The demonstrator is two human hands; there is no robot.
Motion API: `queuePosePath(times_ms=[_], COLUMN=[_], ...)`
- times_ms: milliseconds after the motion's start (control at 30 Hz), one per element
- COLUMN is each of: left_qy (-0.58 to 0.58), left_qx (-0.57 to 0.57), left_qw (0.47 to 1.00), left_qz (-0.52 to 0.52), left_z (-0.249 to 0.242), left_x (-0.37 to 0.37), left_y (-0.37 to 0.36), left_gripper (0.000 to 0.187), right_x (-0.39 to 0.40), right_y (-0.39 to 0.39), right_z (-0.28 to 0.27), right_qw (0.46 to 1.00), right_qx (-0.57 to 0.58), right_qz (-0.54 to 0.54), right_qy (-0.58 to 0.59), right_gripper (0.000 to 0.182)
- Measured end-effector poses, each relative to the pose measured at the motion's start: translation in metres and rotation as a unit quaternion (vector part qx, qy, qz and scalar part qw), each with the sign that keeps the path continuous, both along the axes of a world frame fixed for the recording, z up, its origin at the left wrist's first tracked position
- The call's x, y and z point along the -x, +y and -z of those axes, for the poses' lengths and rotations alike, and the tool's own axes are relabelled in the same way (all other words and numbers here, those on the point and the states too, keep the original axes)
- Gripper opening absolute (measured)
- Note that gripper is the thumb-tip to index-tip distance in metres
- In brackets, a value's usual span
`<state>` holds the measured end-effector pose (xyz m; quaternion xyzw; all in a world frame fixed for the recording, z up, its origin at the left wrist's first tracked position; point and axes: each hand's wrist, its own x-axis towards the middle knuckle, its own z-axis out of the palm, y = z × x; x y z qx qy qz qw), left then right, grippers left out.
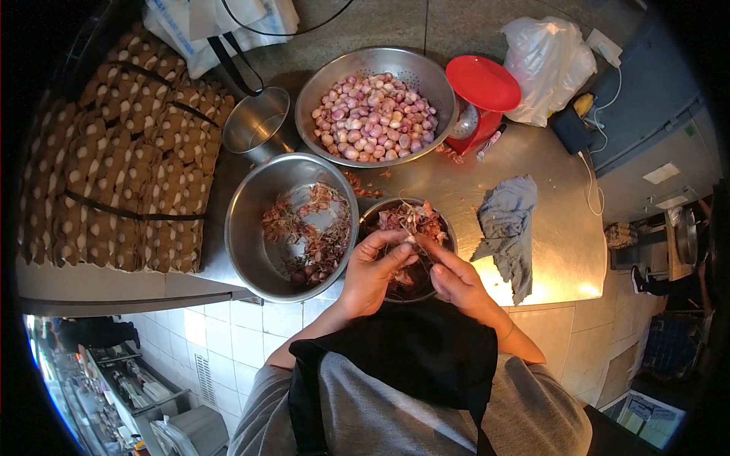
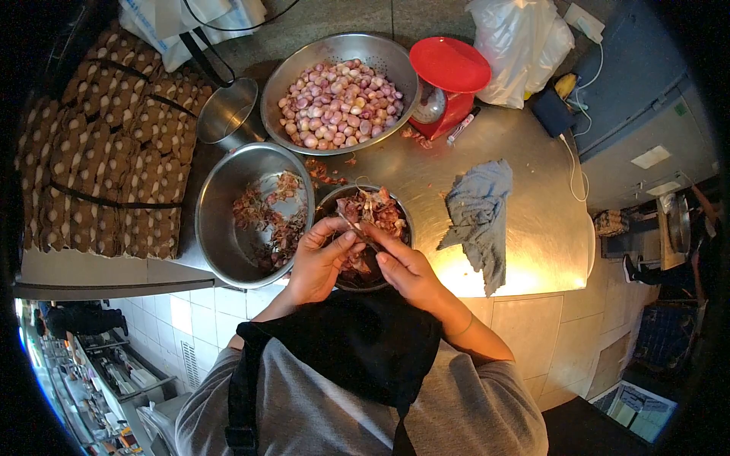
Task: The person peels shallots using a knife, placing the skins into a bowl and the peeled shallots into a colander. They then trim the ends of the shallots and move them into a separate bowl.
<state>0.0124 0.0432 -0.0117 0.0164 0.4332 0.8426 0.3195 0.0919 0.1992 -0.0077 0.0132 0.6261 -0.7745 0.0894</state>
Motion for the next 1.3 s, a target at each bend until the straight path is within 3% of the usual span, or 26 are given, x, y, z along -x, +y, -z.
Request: queuePosePath(times_ms=[200,400,500,600,733,867,1033,1233,1300], left_qy=[-0.001,-0.002,0.004,-0.003,-0.002,-0.009,-0.026,-0.023,-0.018], left_qx=[-0.001,0.019,0.003,0.021,0.040,0.024,0.005,-0.040,-0.044], left_qw=[1.000,1.000,1.000,1.000,0.999,1.000,1.000,0.999,0.999], left_qz=[-0.003,0.000,0.005,-0.006,0.002,0.012,0.017,0.014,0.008], left_z=[0.001,0.004,0.011,0.008,0.000,-0.008,-0.010,0.002,0.004], left_x=[0.000,0.001,0.000,-0.001,-0.001,-0.001,0.001,0.003,0.003], left_y=[0.000,-0.001,-0.002,0.000,0.000,0.000,0.000,-0.002,-0.002], left_gripper=[0.012,0.013,0.012,0.012,0.015,0.016,0.017,0.016,0.014], right_x=[0.005,0.003,0.003,0.004,0.001,0.001,0.003,-0.002,-0.003], right_y=[-0.008,-0.008,-0.009,-0.009,-0.009,-0.007,-0.003,-0.002,-0.001], right_z=[0.007,0.009,0.009,0.014,0.014,0.009,0.014,0.014,0.012], right_qw=[0.955,0.915,0.916,0.950,0.994,0.994,0.991,0.997,0.998], right_qx=[-0.232,-0.347,-0.341,-0.248,-0.057,-0.025,-0.085,0.062,0.046], right_qz=[0.057,0.087,0.097,0.096,0.087,0.105,0.097,0.037,0.020], right_qy=[0.174,0.187,0.186,0.165,0.031,-0.023,0.033,-0.022,-0.025], right_gripper=[0.042,0.040,0.037,0.036,0.036,0.037,0.040,0.042,0.042])
